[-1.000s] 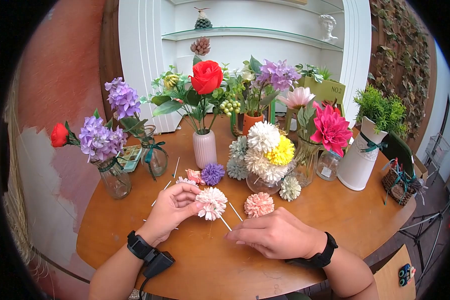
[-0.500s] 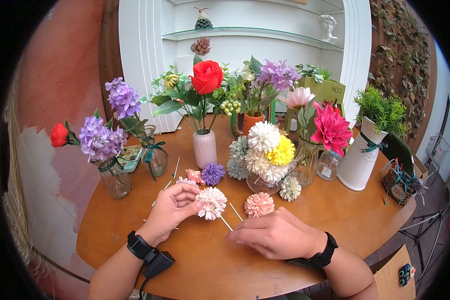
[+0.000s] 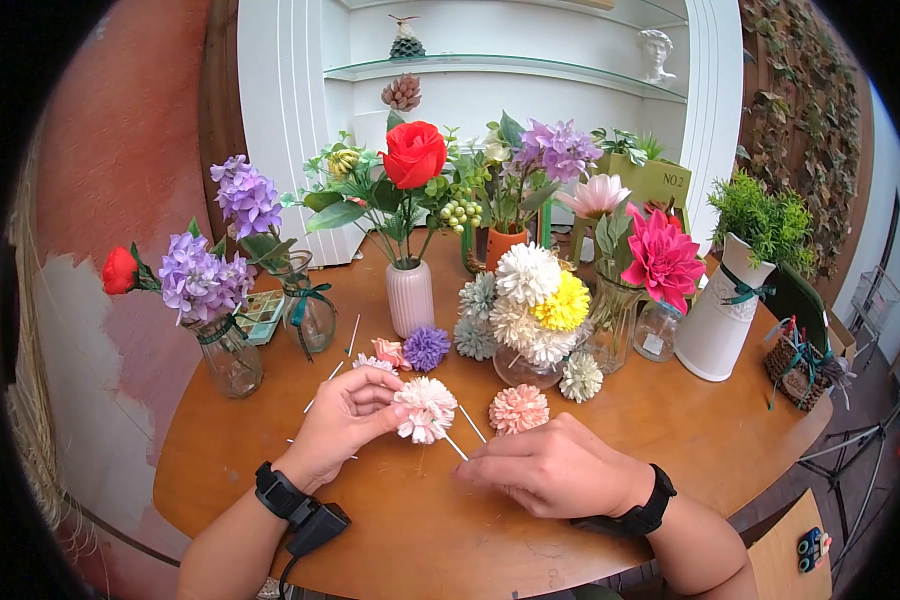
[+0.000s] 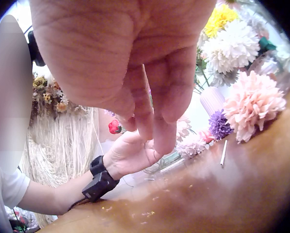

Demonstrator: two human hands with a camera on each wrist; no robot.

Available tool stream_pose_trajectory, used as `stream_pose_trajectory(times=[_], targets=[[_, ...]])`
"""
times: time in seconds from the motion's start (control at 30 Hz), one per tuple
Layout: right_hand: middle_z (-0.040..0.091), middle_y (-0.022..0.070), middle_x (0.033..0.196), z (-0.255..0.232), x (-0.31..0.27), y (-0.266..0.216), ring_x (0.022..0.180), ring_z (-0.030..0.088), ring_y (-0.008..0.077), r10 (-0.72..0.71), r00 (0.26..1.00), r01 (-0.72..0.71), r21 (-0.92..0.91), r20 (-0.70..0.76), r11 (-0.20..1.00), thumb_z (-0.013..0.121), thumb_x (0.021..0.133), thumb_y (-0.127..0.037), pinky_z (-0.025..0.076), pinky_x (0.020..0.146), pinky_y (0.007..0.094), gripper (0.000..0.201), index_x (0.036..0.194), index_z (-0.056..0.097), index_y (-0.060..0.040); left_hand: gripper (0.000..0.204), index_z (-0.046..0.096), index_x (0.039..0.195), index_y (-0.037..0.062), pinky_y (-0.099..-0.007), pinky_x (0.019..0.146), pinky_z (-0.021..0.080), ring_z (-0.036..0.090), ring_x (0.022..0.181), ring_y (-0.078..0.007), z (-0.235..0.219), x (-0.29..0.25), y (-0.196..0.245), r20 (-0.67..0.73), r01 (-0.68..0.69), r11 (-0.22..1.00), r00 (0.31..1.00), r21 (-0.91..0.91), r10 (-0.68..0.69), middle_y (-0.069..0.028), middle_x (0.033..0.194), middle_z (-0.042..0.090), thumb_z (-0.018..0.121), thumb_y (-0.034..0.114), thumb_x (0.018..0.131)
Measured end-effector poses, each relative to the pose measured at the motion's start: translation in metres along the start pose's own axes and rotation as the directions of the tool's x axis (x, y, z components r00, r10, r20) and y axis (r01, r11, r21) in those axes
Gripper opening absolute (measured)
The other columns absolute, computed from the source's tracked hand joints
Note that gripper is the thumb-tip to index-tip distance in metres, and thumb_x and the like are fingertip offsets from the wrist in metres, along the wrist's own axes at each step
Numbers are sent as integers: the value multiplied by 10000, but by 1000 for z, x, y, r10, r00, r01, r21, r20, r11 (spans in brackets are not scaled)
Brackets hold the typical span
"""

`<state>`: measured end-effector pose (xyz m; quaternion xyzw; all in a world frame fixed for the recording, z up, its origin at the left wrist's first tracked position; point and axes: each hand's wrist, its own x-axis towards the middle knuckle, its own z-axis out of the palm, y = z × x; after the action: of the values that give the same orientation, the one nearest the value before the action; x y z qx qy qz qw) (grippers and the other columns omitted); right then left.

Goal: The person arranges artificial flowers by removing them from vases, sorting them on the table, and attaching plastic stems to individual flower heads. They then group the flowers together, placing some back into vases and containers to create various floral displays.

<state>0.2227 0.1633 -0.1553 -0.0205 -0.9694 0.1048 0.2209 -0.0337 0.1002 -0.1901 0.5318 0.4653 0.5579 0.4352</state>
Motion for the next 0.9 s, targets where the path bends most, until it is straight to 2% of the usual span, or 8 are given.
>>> stream_pose_trajectory(times=[0.43,0.67,0.77,0.9], targets=[[682,5,898,0,0,0,688,648,202,11,1000,-11,3,-9,1000,646,750,-15,520,526,301,318,1043,677,-136,256,540,1085,3,-236,822,520,632,932,-108,0,1,-2,22,3,1000,1000,-2,-3,-72,1014,637,671,9,865],[676,1,855,2,1,2,667,641,188,4,1000,-5,-39,-11,999,661,839,-140,513,514,302,195,1033,677,-141,302,548,1111,-9,-237,806,526,619,952,-118,8,-2,2,54,-25,994,998,-107,31,-71,1069,615,684,-21,842],[670,2,801,2,2,2,645,637,190,-1,1000,-1,-64,-30,998,662,858,-187,509,509,305,171,1022,678,-142,320,543,1122,-10,-249,816,535,617,966,-132,6,-1,-2,48,-62,998,997,-33,63,-70,1101,594,681,-37,835],[658,25,723,1,-1,5,605,632,206,45,998,-50,-108,-46,993,665,856,-193,508,510,318,167,1015,684,-144,319,536,1123,-10,-255,817,539,621,961,-137,6,1,-4,-50,-73,997,996,-24,72,-78,1073,612,670,-48,836]])
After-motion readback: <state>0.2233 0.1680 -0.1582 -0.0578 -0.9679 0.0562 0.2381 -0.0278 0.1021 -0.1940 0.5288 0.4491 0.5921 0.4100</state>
